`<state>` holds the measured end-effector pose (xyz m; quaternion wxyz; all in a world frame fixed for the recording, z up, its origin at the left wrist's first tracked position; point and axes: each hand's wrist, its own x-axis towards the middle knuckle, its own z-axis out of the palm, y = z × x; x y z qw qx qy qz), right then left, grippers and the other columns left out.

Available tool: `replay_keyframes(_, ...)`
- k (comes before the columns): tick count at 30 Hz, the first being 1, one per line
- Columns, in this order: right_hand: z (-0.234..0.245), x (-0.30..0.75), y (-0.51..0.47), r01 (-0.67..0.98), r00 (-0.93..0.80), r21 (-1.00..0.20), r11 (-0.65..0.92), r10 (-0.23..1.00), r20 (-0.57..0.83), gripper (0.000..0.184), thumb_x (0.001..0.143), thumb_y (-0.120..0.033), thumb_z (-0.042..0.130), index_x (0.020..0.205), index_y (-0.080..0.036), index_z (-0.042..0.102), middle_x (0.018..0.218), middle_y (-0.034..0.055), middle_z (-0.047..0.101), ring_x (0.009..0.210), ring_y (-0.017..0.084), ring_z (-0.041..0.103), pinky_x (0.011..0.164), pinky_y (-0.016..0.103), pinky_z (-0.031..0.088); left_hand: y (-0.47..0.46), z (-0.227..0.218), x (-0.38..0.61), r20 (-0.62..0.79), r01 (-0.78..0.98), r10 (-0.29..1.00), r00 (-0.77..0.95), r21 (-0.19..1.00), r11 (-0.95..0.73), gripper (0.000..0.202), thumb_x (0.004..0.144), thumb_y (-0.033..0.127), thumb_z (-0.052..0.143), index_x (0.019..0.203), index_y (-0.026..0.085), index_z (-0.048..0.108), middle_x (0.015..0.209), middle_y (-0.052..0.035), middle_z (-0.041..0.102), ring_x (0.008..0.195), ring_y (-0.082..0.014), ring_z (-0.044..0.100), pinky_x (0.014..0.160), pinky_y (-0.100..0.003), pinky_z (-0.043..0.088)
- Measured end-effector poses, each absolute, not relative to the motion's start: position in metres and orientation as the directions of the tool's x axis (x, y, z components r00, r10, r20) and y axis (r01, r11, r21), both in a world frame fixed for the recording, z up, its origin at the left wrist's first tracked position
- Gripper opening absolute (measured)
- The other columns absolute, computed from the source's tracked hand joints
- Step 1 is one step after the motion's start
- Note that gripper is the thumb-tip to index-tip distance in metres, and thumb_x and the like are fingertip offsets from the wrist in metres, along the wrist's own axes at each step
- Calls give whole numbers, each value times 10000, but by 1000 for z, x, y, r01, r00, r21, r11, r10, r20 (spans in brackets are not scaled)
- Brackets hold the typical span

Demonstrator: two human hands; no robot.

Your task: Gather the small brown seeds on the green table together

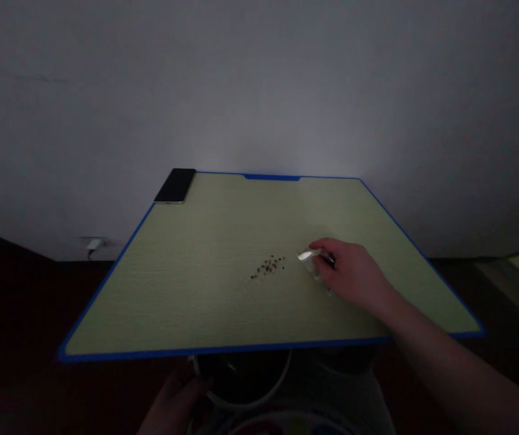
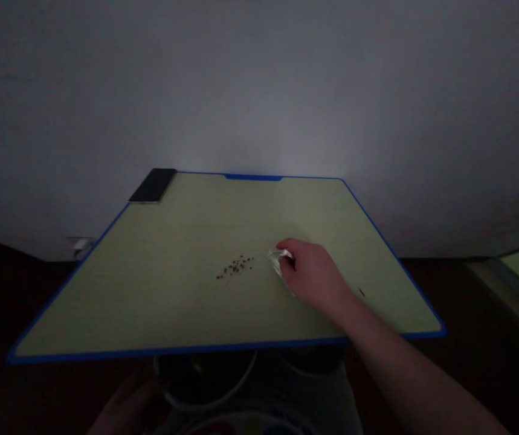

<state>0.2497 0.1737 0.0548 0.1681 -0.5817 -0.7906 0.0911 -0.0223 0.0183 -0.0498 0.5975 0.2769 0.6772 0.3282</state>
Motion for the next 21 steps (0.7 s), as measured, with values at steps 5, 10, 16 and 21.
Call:
replay_keyframes(5, 58, 238, 171, 842, -362, -373, 389, 921, 145, 263, 810, -222, 472, 1018, -189, 629, 747, 21, 690, 624, 140, 609, 568, 237, 410, 20, -48, -21, -643, -19, 750, -159, 761, 648, 199, 641, 331, 551, 525, 169, 563, 355, 44, 492, 358, -101, 391, 404, -227, 281)
replay_keyframes(10, 57, 233, 170, 837, -386, -357, 414, 910, 150, 255, 808, -211, 471, 1002, -197, 636, 755, 19, 690, 626, 137, 608, 580, 239, 408, 21, -56, -25, -646, -32, 758, -89, 762, 646, 209, 632, 339, 556, 513, 167, 551, 343, 44, 480, 350, -100, 382, 398, -225, 261)
replay_keyframes(16, 57, 251, 173, 897, -262, -320, 304, 950, 169, 240, 793, -231, 484, 965, -191, 646, 728, 29, 687, 607, 151, 608, 545, 247, 400, 18, -54, -26, -639, -24, 766, -69, 769, 639, 216, 639, 321, 558, 493, 162, 564, 346, 36, 482, 348, -98, 382, 394, -229, 251)
replay_keyframes(21, 57, 238, 173, 846, -349, -367, 387, 922, 167, 262, 809, -231, 468, 1010, -191, 630, 738, 21, 688, 628, 140, 611, 579, 241, 411, 17, -42, -20, -668, -81, 730, -145, 743, 664, 181, 622, 325, 574, 539, 164, 580, 391, 26, 526, 376, -112, 429, 404, -225, 288)
